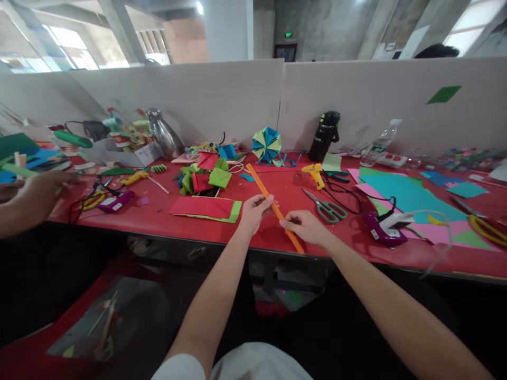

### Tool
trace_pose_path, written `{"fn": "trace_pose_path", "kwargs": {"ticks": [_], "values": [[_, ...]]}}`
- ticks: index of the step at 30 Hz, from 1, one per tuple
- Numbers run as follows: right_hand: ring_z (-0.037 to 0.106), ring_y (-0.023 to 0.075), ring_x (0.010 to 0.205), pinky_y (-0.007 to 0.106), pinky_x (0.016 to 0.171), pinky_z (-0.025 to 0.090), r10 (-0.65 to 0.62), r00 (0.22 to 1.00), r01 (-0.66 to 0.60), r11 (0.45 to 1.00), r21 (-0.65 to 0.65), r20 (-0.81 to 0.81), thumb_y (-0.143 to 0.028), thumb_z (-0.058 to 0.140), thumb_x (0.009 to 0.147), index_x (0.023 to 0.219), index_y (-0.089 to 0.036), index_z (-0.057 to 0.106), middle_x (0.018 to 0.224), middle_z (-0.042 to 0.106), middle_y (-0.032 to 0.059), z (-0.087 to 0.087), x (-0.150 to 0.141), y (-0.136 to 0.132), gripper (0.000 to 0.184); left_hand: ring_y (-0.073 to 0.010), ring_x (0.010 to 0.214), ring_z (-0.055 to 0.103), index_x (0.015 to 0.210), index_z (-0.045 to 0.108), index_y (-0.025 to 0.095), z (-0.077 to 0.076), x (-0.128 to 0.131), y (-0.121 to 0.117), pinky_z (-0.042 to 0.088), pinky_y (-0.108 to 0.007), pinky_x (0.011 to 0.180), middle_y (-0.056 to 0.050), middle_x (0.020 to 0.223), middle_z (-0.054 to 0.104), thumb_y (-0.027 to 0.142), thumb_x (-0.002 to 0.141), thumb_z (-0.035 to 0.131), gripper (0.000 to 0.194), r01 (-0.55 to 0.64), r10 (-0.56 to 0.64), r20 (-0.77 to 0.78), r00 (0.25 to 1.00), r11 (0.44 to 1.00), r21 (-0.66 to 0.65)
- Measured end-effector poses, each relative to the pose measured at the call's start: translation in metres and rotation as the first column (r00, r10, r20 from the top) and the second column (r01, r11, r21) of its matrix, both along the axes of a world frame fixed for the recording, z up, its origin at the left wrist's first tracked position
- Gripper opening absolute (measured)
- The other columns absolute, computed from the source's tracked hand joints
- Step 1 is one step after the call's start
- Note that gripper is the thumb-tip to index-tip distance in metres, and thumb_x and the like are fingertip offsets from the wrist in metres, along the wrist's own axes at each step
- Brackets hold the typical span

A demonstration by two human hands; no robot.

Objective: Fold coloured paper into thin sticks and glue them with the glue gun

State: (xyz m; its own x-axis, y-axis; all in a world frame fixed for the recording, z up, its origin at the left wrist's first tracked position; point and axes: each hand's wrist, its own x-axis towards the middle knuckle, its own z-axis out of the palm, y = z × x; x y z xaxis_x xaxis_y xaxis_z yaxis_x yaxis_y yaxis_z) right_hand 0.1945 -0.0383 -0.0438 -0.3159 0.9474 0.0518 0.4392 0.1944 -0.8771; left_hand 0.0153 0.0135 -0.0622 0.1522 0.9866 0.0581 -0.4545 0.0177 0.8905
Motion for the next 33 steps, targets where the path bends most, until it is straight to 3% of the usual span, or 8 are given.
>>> {"fn": "trace_pose_path", "kwargs": {"ticks": [8, 13, 19, 23, 28, 33], "values": [[0.057, 0.0158, 0.067, 0.029, 0.065, 0.043, 0.047, 0.998, -0.048, 0.999, -0.014, -0.049, -0.058, 0.064, 0.085, 0.077, -0.018, 0.066, 0.072, 0.066, 0.0014, -0.001, 0.002, -0.003, 0.041, -0.0209, 0.073, 0.074, 0.073, 0.063, 0.014, -0.002, 0.0, -0.008, 0.06, -0.034, 0.073, -0.006, 0.074, 0.074, 0.046, 0.057, 0.093, 0.046, -0.068, 0.068, -0.003, 0.998, 0.998, -0.011], [0.06, 0.0165, 0.064, 0.029, 0.064, 0.046, 0.056, 0.998, -0.058, 0.998, -0.036, -0.035, -0.053, 0.065, 0.084, 0.071, -0.018, 0.063, 0.067, 0.067, 0.0031, -0.005, 0.0, -0.001, 0.038, -0.0236, 0.078, 0.075, 0.085, 0.07, 0.012, -0.001, -0.005, -0.021, 0.062, -0.036, 0.072, -0.01, 0.079, 0.076, 0.057, 0.07, 0.082, 0.05, -0.039, 0.039, -0.009, 0.999, 0.999, -0.034], [0.058, 0.0136, 0.059, 0.027, 0.06, 0.047, 0.134, 0.988, -0.145, 0.974, -0.171, -0.076, -0.053, 0.062, 0.087, 0.08, -0.018, 0.064, 0.064, 0.06, -0.0012, 0.002, 0.0, -0.004, 0.036, -0.0208, 0.078, 0.075, 0.087, 0.071, 0.013, -0.009, -0.008, -0.03, 0.062, -0.034, 0.075, -0.005, 0.078, 0.074, 0.047, 0.064, 0.089, 0.045, -0.207, 0.207, 0.001, 0.978, 0.978, -0.018], [0.059, 0.0137, 0.06, 0.027, 0.06, 0.047, 0.159, 0.987, -0.157, 0.975, -0.158, -0.001, -0.056, 0.062, 0.087, 0.082, -0.017, 0.066, 0.066, 0.062, 0.0, 0.008, 0.011, -0.003, 0.039, -0.0223, 0.079, 0.076, 0.086, 0.069, 0.013, -0.007, -0.008, -0.03, 0.062, -0.038, 0.079, -0.005, 0.079, 0.074, 0.047, 0.063, 0.09, 0.046, -0.282, 0.284, 0.049, 0.958, 0.958, -0.051], [0.057, 0.0134, 0.056, 0.027, 0.057, 0.044, 0.12, 0.991, -0.11, 0.984, -0.141, 0.067, -0.057, 0.066, 0.085, 0.084, -0.018, 0.073, 0.063, 0.064, 0.0007, 0.015, 0.031, 0.005, 0.04, -0.025, 0.083, 0.077, 0.089, 0.071, 0.012, 0.003, -0.018, -0.031, 0.061, -0.034, 0.075, -0.011, 0.084, 0.077, 0.059, 0.074, 0.078, 0.05, -0.194, 0.201, 0.062, 0.978, 0.976, -0.1], [0.05, 0.0118, 0.052, 0.027, 0.051, 0.037, -0.042, 0.997, 0.047, 0.997, -0.062, 0.072, -0.058, 0.075, 0.076, 0.074, -0.018, 0.074, 0.057, 0.061, -0.0001, 0.019, 0.042, 0.013, 0.04, -0.024, 0.089, 0.077, 0.093, 0.072, 0.012, 0.004, -0.031, -0.029, 0.06, -0.03, 0.075, -0.011, 0.09, 0.078, 0.051, 0.076, 0.08, 0.043, -0.208, 0.216, 0.081, 0.973, 0.973, -0.096]]}}
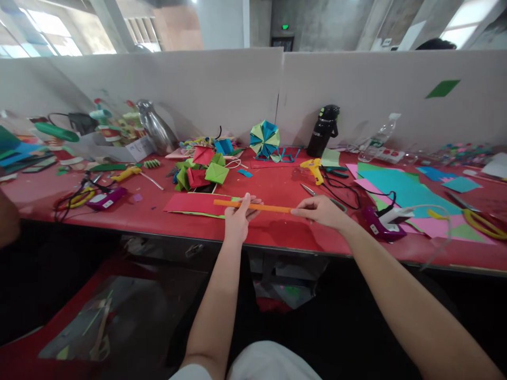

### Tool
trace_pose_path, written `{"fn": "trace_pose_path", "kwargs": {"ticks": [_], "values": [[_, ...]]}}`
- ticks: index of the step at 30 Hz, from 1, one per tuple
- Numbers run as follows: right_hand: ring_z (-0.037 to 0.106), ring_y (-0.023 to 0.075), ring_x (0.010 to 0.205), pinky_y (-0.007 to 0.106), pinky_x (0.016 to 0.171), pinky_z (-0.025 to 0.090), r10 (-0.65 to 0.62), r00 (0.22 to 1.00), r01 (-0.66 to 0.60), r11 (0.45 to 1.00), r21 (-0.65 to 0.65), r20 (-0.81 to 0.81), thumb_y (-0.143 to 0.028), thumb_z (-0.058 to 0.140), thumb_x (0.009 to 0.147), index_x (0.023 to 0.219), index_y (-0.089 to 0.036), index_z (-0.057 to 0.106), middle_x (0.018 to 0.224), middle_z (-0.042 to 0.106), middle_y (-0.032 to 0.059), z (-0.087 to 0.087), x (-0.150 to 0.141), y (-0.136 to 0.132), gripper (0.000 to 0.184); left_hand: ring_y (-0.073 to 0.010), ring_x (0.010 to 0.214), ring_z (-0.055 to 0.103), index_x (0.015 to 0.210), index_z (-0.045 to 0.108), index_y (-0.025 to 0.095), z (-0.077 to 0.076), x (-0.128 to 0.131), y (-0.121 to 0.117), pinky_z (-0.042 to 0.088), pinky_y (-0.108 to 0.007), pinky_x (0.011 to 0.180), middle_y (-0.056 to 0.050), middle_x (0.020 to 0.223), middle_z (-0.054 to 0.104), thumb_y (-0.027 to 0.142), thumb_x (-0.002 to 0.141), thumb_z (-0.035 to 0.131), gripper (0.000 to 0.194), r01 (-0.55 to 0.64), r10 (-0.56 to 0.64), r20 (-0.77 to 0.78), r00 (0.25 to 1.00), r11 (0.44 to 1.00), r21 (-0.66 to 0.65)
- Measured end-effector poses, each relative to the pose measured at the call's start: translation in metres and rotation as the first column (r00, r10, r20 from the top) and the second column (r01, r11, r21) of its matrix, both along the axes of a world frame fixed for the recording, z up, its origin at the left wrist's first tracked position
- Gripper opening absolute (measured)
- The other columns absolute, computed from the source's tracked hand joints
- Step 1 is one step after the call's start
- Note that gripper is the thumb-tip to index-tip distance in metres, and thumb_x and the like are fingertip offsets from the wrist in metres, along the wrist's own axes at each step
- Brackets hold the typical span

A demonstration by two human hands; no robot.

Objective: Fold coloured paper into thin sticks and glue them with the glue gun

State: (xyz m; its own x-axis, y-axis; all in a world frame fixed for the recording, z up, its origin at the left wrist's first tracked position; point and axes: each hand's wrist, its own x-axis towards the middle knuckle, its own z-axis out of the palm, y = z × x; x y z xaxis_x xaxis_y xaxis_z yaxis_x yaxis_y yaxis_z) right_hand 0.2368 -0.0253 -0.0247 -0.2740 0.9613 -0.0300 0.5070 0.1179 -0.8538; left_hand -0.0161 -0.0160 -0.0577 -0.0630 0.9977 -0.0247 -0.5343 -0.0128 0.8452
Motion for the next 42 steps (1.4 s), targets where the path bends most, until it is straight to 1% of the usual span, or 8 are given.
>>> {"fn": "trace_pose_path", "kwargs": {"ticks": [5, 8, 11, 15, 20, 27, 34, 42], "values": [[0.048, 0.0095, 0.051, 0.026, 0.048, 0.036, -0.208, 0.95, 0.192, 0.977, -0.089, -0.232, -0.048, 0.085, 0.068, 0.076, -0.017, 0.075, 0.061, 0.064, 0.0012, 0.004, 0.01, 0.006, 0.033, -0.0239, 0.098, 0.075, 0.097, 0.074, 0.012, 0.001, -0.01, 0.002, 0.06, -0.033, 0.087, -0.015, 0.104, 0.078, 0.05, 0.085, 0.073, 0.039, 0.017, -0.013, 0.079, 0.997, 0.999, -0.049], [0.052, 0.0088, 0.055, 0.024, 0.049, 0.041, -0.338, 0.75, 0.268, 0.941, -0.206, -0.569, -0.038, 0.092, 0.059, 0.077, -0.018, 0.075, 0.071, 0.069, 0.0027, 0.004, 0.008, 0.01, 0.032, -0.0212, 0.1, 0.075, 0.098, 0.074, 0.012, 0.001, -0.008, 0.002, 0.059, -0.032, 0.092, -0.015, 0.109, 0.077, 0.046, 0.089, 0.07, 0.035, -0.037, 0.044, 0.141, 0.989, 0.998, -0.049], [0.055, 0.0091, 0.06, 0.022, 0.054, 0.046, -0.348, 0.616, 0.249, 0.937, -0.245, -0.707, -0.036, 0.094, 0.055, 0.078, -0.019, 0.076, 0.073, 0.069, 0.0021, -0.004, -0.007, 0.012, 0.034, -0.0192, 0.098, 0.075, 0.099, 0.073, 0.012, -0.001, 0.005, 0.0, 0.058, -0.031, 0.094, -0.014, 0.109, 0.077, 0.043, 0.094, 0.066, 0.033, -0.04, 0.058, 0.233, 0.971, 0.996, -0.08], [0.056, 0.0084, 0.06, 0.021, 0.055, 0.047, -0.329, 0.601, 0.211, 0.944, -0.252, -0.729, -0.04, 0.092, 0.061, 0.086, -0.018, 0.078, 0.07, 0.068, 0.0009, -0.02, -0.033, 0.009, 0.036, -0.0202, 0.098, 0.075, 0.101, 0.073, 0.01, -0.004, 0.031, -0.009, 0.057, -0.034, 0.097, -0.016, 0.109, 0.077, 0.038, 0.095, 0.064, 0.031, 0.013, 0.017, 0.278, 0.96, 0.994, -0.106], [0.056, 0.0087, 0.058, 0.021, 0.053, 0.047, -0.328, 0.589, 0.193, 0.944, -0.266, -0.738, -0.039, 0.092, 0.061, 0.075, -0.016, 0.075, 0.067, 0.067, 0.0014, -0.029, -0.048, 0.003, 0.032, -0.0209, 0.096, 0.075, 0.106, 0.074, 0.011, -0.006, 0.051, -0.019, 0.059, -0.033, 0.09, -0.015, 0.109, 0.076, 0.036, 0.09, 0.072, 0.03, 0.097, -0.078, 0.262, 0.962, 0.994, -0.058], [0.052, 0.0071, 0.054, 0.019, 0.049, 0.043, -0.368, 0.549, 0.246, 0.929, -0.276, -0.751, -0.043, 0.09, 0.064, 0.068, -0.016, 0.069, 0.058, 0.06, -0.0024, -0.022, -0.04, 0.005, 0.034, -0.0205, 0.089, 0.075, 0.107, 0.074, 0.013, -0.004, 0.035, -0.017, 0.062, -0.029, 0.077, -0.013, 0.112, 0.075, 0.037, 0.08, 0.08, 0.036, 0.14, -0.14, 0.146, 0.979, 0.99, 0.012], [0.053, 0.0081, 0.053, 0.021, 0.049, 0.044, -0.396, 0.584, 0.238, 0.918, -0.317, -0.709, -0.046, 0.089, 0.064, 0.066, -0.015, 0.067, 0.058, 0.061, -0.0004, -0.03, -0.048, 0.0, 0.038, -0.0158, 0.089, 0.074, 0.106, 0.073, 0.016, -0.011, 0.039, -0.017, 0.06, -0.029, 0.087, -0.01, 0.115, 0.074, 0.026, 0.073, 0.087, 0.037, 0.16, -0.171, 0.049, 0.984, 0.971, 0.177], [0.05, 0.0082, 0.053, 0.022, 0.049, 0.04, -0.37, 0.644, 0.317, 0.926, -0.206, -0.67, -0.048, 0.082, 0.07, 0.088, -0.017, 0.068, 0.063, 0.06, -0.0029, -0.026, -0.047, -0.001, 0.039, -0.0135, 0.081, 0.073, 0.099, 0.069, 0.015, -0.014, 0.033, -0.012, 0.061, -0.029, 0.083, -0.011, 0.107, 0.075, 0.031, 0.079, 0.082, 0.029, 0.109, -0.103, -0.038, 0.994, 0.961, 0.254]]}}
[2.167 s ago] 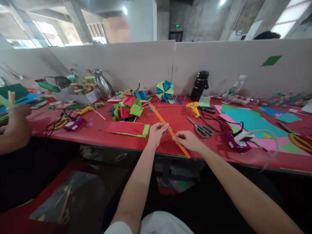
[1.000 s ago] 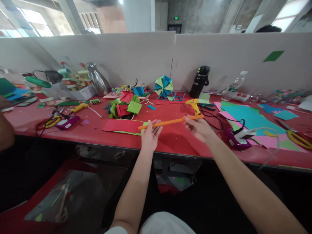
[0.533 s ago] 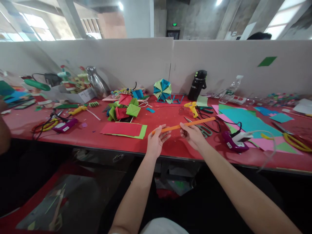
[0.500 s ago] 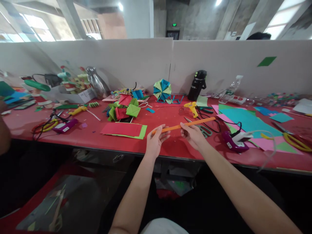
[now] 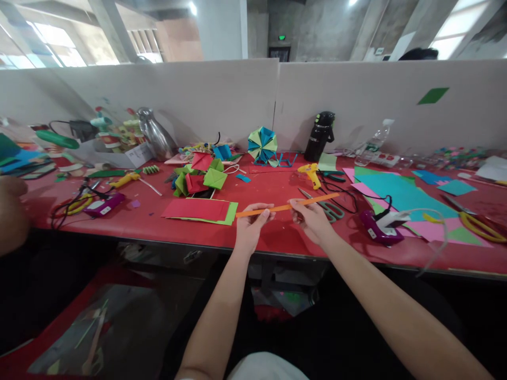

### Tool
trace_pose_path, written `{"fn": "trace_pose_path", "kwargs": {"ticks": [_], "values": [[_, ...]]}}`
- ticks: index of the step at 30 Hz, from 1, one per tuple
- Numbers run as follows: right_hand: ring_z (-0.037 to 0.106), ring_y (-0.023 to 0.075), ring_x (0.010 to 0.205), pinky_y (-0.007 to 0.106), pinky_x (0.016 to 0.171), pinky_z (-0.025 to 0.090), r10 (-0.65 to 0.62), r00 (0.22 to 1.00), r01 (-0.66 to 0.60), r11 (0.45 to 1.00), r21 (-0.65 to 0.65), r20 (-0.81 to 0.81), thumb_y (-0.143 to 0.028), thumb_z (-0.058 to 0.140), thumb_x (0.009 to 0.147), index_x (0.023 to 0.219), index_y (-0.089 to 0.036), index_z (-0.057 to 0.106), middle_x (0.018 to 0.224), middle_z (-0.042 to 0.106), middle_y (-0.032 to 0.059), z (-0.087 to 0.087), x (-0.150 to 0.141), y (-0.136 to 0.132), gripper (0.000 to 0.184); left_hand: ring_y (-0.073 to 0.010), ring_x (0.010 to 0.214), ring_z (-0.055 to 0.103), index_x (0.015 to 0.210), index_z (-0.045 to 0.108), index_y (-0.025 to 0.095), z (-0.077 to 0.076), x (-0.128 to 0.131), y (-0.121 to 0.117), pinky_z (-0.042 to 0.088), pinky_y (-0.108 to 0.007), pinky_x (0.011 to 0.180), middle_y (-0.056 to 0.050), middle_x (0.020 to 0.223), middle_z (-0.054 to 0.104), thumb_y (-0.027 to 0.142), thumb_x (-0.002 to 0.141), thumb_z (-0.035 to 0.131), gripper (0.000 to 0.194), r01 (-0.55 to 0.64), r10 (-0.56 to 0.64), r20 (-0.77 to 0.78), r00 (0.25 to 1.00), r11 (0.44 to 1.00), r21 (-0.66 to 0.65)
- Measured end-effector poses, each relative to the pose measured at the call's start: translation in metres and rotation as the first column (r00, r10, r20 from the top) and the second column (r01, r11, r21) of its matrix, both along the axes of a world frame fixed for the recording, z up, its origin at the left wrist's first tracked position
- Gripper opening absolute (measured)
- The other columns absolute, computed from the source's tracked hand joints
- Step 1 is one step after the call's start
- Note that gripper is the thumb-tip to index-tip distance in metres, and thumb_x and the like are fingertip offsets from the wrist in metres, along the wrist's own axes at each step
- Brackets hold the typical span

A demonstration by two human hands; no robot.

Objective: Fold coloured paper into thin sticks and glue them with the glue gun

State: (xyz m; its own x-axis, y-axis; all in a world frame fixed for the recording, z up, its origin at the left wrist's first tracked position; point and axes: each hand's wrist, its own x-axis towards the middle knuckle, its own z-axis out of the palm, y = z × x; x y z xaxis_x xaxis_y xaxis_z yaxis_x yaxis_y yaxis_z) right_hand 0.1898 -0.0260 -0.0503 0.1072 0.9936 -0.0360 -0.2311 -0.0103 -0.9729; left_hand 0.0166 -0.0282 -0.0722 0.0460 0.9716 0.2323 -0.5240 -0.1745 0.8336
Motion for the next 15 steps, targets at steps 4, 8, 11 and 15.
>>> {"fn": "trace_pose_path", "kwargs": {"ticks": [4, 8, 11, 15], "values": [[0.05, 0.0102, 0.049, 0.024, 0.048, 0.039, -0.055, 0.989, 0.047, 0.997, 0.065, 0.134, -0.04, 0.081, 0.071, 0.095, -0.02, 0.062, 0.057, 0.058, -0.0058, -0.006, 0.0, 0.001, 0.037, -0.014, 0.075, 0.073, 0.113, 0.059, 0.017, -0.001, 0.003, -0.002, 0.062, -0.032, 0.079, -0.012, 0.104, 0.076, 0.035, 0.082, 0.079, 0.041, -0.123, 0.126, -0.057, 0.99, 0.991, 0.049], [0.053, 0.0121, 0.049, 0.026, 0.048, 0.04, -0.021, 0.969, 0.003, 0.997, 0.071, 0.246, -0.036, 0.08, 0.071, 0.09, -0.019, 0.064, 0.057, 0.06, -0.0043, -0.012, -0.004, -0.001, 0.03, -0.0121, 0.07, 0.07, 0.113, 0.056, 0.018, 0.0, 0.006, -0.004, 0.06, -0.029, 0.073, -0.012, 0.105, 0.076, 0.037, 0.085, 0.076, 0.039, -0.219, 0.23, -0.123, 0.965, 0.971, 0.093], [0.052, 0.0123, 0.046, 0.027, 0.047, 0.039, 0.059, 0.961, -0.072, 0.997, 0.037, 0.272, -0.039, 0.08, 0.071, 0.079, -0.018, 0.066, 0.054, 0.06, -0.002, -0.009, -0.004, -0.003, 0.027, -0.0119, 0.071, 0.069, 0.111, 0.058, 0.018, -0.001, 0.002, -0.001, 0.056, -0.025, 0.068, -0.01, 0.102, 0.076, 0.039, 0.087, 0.074, 0.036, -0.262, 0.278, -0.15, 0.949, 0.958, 0.119], [0.052, 0.0107, 0.049, 0.025, 0.049, 0.04, 0.044, 0.978, -0.05, 0.998, 0.026, 0.202, -0.05, 0.075, 0.076, 0.085, -0.018, 0.064, 0.061, 0.061, -0.0022, -0.001, 0.001, -0.004, 0.035, -0.0106, 0.07, 0.065, 0.115, 0.062, 0.02, -0.003, -0.01, 0.007, 0.049, -0.021, 0.063, -0.004, 0.09, 0.074, 0.042, 0.087, 0.073, 0.037, -0.318, 0.328, -0.113, 0.938, 0.943, 0.099]]}}
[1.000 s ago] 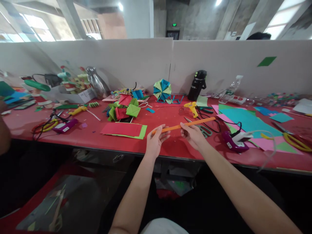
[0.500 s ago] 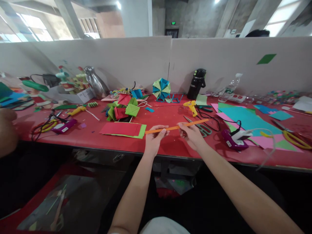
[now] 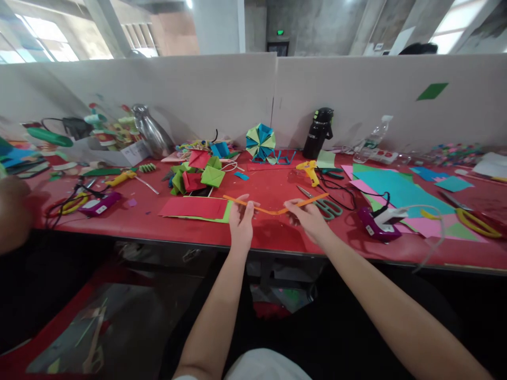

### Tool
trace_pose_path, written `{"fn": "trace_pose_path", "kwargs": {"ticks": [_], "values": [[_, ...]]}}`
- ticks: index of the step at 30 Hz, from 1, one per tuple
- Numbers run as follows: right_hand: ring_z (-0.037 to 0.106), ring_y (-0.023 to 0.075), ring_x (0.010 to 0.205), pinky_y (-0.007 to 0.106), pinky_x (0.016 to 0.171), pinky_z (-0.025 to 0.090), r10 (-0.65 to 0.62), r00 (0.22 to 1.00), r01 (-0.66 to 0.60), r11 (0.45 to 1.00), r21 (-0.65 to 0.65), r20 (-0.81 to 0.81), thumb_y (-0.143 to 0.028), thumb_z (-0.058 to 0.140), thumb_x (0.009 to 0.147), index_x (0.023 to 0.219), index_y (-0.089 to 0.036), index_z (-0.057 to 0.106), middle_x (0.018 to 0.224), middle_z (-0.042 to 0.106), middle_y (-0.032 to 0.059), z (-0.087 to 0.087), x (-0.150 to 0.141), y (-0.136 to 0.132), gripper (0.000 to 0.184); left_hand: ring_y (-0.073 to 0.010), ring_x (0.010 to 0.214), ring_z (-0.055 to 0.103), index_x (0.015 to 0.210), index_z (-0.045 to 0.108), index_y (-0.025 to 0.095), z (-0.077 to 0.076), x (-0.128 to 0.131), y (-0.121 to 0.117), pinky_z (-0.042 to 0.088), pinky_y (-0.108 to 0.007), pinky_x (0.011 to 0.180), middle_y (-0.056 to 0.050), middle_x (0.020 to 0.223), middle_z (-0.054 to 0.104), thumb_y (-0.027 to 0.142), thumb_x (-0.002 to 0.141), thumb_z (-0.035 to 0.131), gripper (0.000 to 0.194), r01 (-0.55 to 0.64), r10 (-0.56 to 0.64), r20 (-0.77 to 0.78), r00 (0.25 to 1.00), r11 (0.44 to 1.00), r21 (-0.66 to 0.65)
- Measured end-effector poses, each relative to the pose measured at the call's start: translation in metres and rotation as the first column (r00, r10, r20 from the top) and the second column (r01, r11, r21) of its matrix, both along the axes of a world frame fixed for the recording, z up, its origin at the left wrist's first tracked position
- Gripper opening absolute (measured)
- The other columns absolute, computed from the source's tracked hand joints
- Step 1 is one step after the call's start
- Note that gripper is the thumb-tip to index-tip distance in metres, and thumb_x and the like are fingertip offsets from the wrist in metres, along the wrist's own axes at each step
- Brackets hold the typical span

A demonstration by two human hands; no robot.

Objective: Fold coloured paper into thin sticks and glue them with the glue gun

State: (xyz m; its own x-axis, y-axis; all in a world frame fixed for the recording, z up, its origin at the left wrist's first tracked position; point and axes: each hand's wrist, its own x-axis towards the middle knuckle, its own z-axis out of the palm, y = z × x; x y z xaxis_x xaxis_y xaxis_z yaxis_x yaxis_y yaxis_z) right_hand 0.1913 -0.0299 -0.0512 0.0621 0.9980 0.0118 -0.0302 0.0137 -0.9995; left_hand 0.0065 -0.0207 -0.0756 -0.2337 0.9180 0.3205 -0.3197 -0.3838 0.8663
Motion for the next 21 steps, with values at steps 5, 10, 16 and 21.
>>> {"fn": "trace_pose_path", "kwargs": {"ticks": [5, 10, 16, 21], "values": [[0.051, 0.0087, 0.057, 0.024, 0.056, 0.042, 0.075, 0.995, -0.07, 0.994, 0.081, -0.065, -0.046, 0.081, 0.073, 0.089, -0.02, 0.069, 0.067, 0.059, -0.0041, 0.01, 0.009, -0.005, 0.033, -0.0113, 0.079, 0.066, 0.119, 0.062, 0.019, 0.004, -0.006, 0.002, 0.049, -0.021, 0.067, -0.005, 0.095, 0.074, 0.043, 0.084, 0.075, 0.044, -0.008, 0.017, 0.082, 0.997, 0.994, -0.112], [0.06, 0.0153, 0.07, 0.029, 0.066, 0.048, 0.225, 0.932, -0.284, 0.941, 0.187, 0.284, -0.042, 0.083, 0.073, 0.095, -0.022, 0.076, 0.084, 0.072, 0.0023, 0.015, 0.004, -0.019, 0.03, -0.0178, 0.091, 0.071, 0.12, 0.058, 0.017, 0.01, -0.001, -0.002, 0.056, -0.03, 0.079, -0.009, 0.103, 0.075, 0.041, 0.079, 0.08, 0.052, 0.088, -0.045, 0.204, 0.978, 0.974, -0.207], [0.066, 0.0189, 0.081, 0.032, 0.074, 0.052, 0.047, 0.897, -0.269, 0.847, 0.459, 0.439, -0.034, 0.073, 0.086, 0.099, -0.024, 0.074, 0.093, 0.072, 0.0051, 0.011, -0.001, -0.027, 0.016, -0.0173, 0.077, 0.073, 0.104, 0.068, 0.013, 0.009, 0.002, -0.005, 0.06, -0.032, 0.078, -0.007, 0.086, 0.076, 0.032, 0.069, 0.088, 0.045, 0.416, -0.356, 0.23, 0.906, 0.853, -0.317], [0.067, 0.0203, 0.086, 0.035, 0.081, 0.055, 0.035, 0.849, -0.383, 0.728, 0.568, 0.527, -0.027, 0.07, 0.089, 0.109, -0.025, 0.073, 0.1, 0.071, 0.0078, 0.002, -0.005, -0.033, 0.02, -0.0162, 0.074, 0.073, 0.088, 0.067, 0.013, 0.01, 0.006, -0.005, 0.06, -0.028, 0.073, -0.005, 0.081, 0.075, 0.03, 0.063, 0.091, 0.038, 0.363, -0.257, 0.33, 0.908, 0.877, -0.316]]}}
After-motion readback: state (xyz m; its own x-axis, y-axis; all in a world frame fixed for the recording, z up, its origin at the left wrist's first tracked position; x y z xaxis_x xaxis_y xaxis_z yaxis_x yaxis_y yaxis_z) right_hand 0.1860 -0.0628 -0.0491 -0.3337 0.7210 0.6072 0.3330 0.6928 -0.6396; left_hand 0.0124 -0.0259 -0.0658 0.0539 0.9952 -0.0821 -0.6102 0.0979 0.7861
